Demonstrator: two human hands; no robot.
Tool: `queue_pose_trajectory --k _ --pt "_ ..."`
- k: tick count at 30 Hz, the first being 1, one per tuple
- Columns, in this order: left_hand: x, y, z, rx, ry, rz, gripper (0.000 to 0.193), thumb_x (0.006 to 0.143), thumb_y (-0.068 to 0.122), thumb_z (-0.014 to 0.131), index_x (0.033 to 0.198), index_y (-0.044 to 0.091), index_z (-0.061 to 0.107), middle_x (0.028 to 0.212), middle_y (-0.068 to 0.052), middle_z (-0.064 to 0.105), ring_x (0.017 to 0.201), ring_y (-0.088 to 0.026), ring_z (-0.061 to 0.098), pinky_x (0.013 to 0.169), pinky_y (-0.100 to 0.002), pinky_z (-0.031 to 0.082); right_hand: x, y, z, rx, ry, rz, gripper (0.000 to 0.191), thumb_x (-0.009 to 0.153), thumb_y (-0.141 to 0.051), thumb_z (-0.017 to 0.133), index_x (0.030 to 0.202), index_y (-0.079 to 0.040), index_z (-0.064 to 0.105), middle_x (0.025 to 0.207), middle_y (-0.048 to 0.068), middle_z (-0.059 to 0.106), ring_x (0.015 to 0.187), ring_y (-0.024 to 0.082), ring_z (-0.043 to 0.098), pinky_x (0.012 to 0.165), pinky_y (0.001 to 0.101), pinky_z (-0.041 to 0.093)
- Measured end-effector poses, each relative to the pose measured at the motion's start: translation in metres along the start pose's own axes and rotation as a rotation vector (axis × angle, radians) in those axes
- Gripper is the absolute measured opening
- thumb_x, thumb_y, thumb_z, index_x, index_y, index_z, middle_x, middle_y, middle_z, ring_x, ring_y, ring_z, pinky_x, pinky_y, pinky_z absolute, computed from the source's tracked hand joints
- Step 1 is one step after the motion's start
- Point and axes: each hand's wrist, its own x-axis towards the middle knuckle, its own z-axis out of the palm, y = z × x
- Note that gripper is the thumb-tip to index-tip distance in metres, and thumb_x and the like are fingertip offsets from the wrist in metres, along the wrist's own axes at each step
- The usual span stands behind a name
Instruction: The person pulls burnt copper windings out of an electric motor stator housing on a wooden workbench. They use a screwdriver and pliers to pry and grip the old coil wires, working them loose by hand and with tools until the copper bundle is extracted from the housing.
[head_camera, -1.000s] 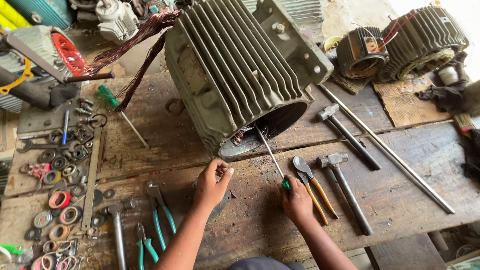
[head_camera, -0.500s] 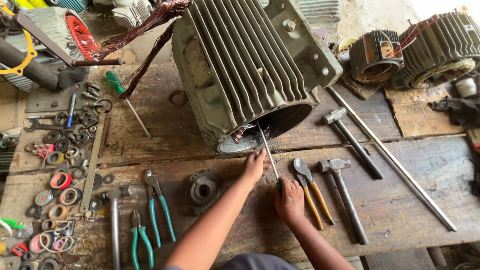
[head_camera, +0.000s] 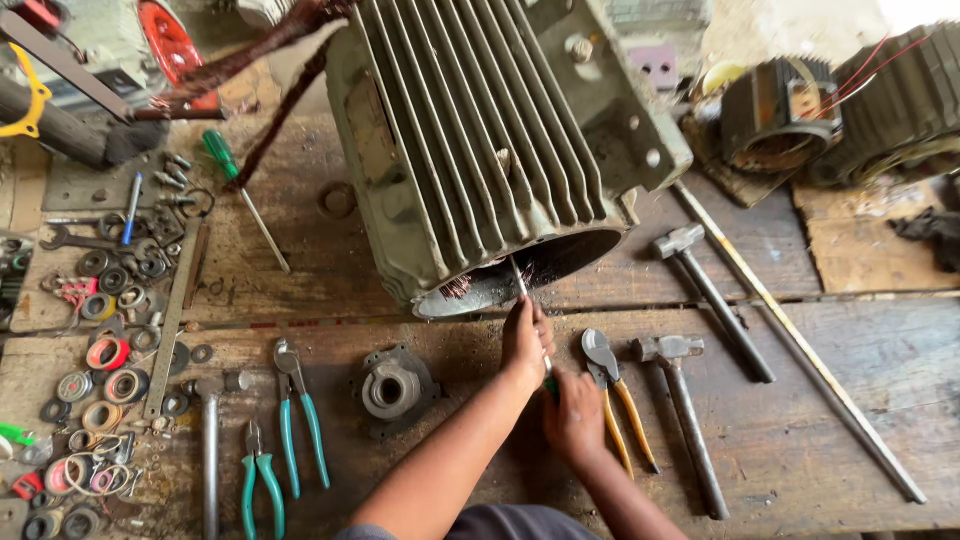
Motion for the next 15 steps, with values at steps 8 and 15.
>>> queue_pose_trajectory --k 8,15 --pt "0.02 -0.03 0.017 -0.169 -0.076 -0.024 0.044 0.109 0.052 0.039 0.083 0.018 0.044 0.058 0.007 0.035 0.047 -0.007 0.03 0.044 -0.026 0.026 0.019 0.048 -0.023 -0.181 -0.041 -0.074 0.027 0.09 -0.018 0.068 0.114 -0.006 0.065 0.088 0.011 0.068 0.084 0.034 0.059 0.076 0.0475 0.045" --pt "0.009 -0.019 0.043 0.06 0.207 0.044 0.045 0.107 0.052 0.042 0.077 0.018 0.045 0.057 0.006 0.04 0.042 -0.007 0.032 0.038 -0.026 0.023 0.025 0.048 -0.035 0.121 -0.09 -0.032 0.032 0.086 -0.014 0.071 0.114 -0.002 0.063 0.094 0.018 0.068 0.088 0.038 0.062 0.077 0.048 0.049"
